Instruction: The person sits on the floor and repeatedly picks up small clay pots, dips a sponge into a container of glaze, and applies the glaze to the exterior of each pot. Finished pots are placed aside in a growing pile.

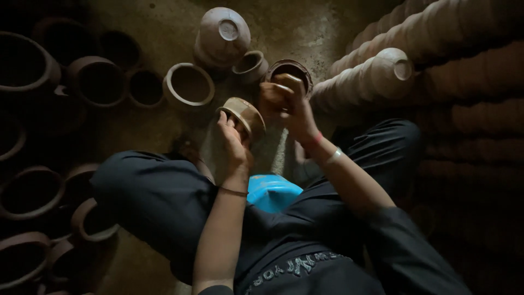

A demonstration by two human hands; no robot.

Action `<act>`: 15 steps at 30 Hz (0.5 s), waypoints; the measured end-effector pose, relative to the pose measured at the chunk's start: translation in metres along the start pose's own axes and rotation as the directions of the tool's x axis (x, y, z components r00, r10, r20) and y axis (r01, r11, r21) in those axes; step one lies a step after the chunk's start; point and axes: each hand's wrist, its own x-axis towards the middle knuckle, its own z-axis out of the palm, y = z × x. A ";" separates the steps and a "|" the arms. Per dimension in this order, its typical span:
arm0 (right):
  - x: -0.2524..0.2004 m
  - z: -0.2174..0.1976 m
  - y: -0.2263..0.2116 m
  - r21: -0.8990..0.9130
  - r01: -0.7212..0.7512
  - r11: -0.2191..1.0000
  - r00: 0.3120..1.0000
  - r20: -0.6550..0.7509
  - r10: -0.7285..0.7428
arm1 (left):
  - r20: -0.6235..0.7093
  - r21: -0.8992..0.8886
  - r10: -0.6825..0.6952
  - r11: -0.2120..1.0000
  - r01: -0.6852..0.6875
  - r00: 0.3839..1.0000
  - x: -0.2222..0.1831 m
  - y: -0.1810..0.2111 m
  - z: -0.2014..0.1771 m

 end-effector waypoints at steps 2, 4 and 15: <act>-0.022 0.005 -0.017 -0.327 -0.102 0.939 0.995 -0.022 0.101 | -0.063 0.000 -0.012 1.000 0.012 0.998 0.003 0.004 0.000; -0.038 0.014 -0.030 -0.622 0.076 0.779 0.997 0.061 -0.048 | -0.032 -0.012 -0.005 1.000 0.004 0.999 0.002 0.006 -0.002; 0.005 0.034 -0.037 -0.825 0.500 0.264 0.815 0.344 -0.467 | 0.557 0.424 0.199 0.767 -0.481 0.807 -0.007 -0.013 -0.014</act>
